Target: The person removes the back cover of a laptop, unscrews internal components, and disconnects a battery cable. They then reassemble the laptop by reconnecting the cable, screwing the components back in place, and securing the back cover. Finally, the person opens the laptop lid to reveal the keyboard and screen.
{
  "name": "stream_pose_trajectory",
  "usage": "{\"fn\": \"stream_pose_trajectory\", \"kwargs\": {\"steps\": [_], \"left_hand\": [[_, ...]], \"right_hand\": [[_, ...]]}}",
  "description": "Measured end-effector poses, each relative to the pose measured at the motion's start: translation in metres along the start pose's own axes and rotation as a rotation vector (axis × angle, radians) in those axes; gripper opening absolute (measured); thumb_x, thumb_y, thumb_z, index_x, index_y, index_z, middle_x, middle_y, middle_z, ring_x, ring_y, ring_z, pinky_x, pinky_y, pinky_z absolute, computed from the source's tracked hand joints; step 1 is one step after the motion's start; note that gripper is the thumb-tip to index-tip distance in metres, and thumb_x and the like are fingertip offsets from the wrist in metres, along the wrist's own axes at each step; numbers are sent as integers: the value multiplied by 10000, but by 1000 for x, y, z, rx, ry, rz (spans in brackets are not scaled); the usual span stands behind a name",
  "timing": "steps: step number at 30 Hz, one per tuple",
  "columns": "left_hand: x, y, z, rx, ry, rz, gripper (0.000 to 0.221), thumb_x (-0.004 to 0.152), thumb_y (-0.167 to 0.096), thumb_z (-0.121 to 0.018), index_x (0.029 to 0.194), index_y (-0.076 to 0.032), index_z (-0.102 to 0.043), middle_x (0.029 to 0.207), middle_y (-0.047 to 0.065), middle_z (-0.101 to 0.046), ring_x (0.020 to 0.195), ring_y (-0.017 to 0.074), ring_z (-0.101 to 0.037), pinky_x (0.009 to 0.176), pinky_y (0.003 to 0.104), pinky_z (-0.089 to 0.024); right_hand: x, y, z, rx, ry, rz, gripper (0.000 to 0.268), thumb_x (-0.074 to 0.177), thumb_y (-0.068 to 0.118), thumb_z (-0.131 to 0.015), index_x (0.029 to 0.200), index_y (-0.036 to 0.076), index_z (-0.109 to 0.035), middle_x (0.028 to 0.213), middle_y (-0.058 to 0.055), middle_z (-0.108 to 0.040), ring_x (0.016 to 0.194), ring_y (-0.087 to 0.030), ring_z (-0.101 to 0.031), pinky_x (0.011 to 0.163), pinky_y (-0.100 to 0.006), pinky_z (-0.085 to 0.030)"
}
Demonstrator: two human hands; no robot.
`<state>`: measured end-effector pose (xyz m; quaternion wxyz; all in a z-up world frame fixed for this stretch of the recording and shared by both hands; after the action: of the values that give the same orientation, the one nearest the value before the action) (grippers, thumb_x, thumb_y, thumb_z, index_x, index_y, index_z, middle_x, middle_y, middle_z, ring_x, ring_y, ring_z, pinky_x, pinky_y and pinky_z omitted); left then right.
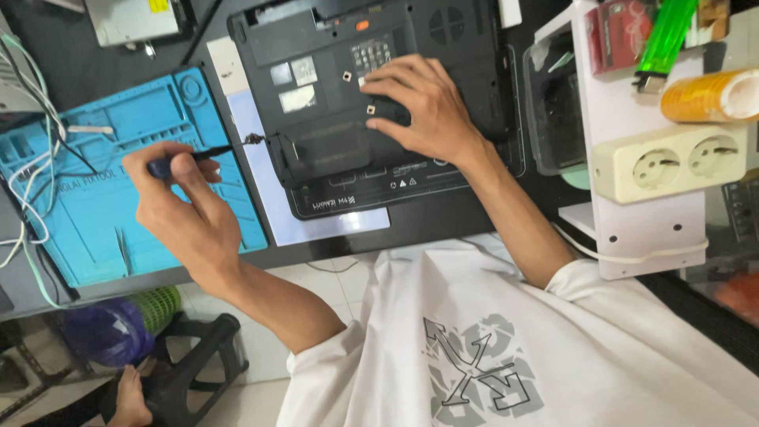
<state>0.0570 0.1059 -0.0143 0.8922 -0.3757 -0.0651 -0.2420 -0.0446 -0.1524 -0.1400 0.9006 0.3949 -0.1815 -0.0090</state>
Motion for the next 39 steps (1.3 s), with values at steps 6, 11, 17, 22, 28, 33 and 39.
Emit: {"fn": "stream_pose_trajectory", "kwargs": {"steps": [6,11,17,22,28,33,39], "left_hand": [[4,3,-2,61,24,-94,390,1242,-356,-390,1139,5,-492,859,98,-638,754,167,-733,625,266,-510],[13,6,-1,84,63,-186,418,1217,-384,-332,1149,0,-482,864,94,-626,738,162,-730,619,246,-506],[8,15,2,110,94,-236,410,1219,-341,-306,1169,20,-494,912,117,-612,754,171,-738,628,242,-536],[1,24,1,88,91,-251,389,1239,-284,-292,1202,22,-529,917,133,-593,792,186,-731,691,253,-579],[-6,41,2,96,75,-216,391,1250,-240,-274,1227,22,-564,939,135,-661,844,181,-736,733,257,-584],[-15,42,-1,109,81,-203,376,1251,-240,-289,1208,30,-548,931,141,-646,823,180,-721,717,262,-559],[3,25,-2,128,51,-237,362,1253,-239,-306,1185,40,-527,921,148,-627,798,180,-704,697,267,-530]], "right_hand": [[-5,-9,-2,-1,-5,5,404,885,220,-902,1238,108,-742,1323,-1,-689,1295,-239,-570,1071,-416,-431],[-6,-8,-7,-24,-53,42,388,899,228,-906,1237,131,-743,1313,7,-685,1281,-234,-574,1086,-430,-437],[-9,-11,-7,-33,-48,40,394,913,181,-882,1265,119,-717,1314,-6,-694,1240,-242,-625,1037,-438,-458],[-10,-13,-8,14,-45,16,384,933,175,-881,1277,127,-717,1266,-13,-725,1145,-236,-686,968,-406,-507],[-12,-15,-8,3,-55,0,388,936,213,-884,1287,138,-736,1261,-23,-741,1155,-235,-693,999,-402,-508],[-11,-17,-8,27,-39,-31,378,948,224,-881,1286,143,-734,1269,-13,-738,1180,-232,-683,1013,-411,-487],[-1,-11,-1,-18,-45,21,357,933,234,-889,1235,133,-729,1305,16,-685,1287,-228,-578,1086,-418,-438]]}}
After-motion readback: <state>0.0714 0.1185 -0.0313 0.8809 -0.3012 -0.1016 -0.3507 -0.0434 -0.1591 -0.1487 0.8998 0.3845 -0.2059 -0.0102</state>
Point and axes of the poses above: each hand's wrist, its own x-axis towards the middle knuckle, its own z-axis out of the back of the hand, y = z × x, the point moved 8 cm from there along x, towards the middle knuckle
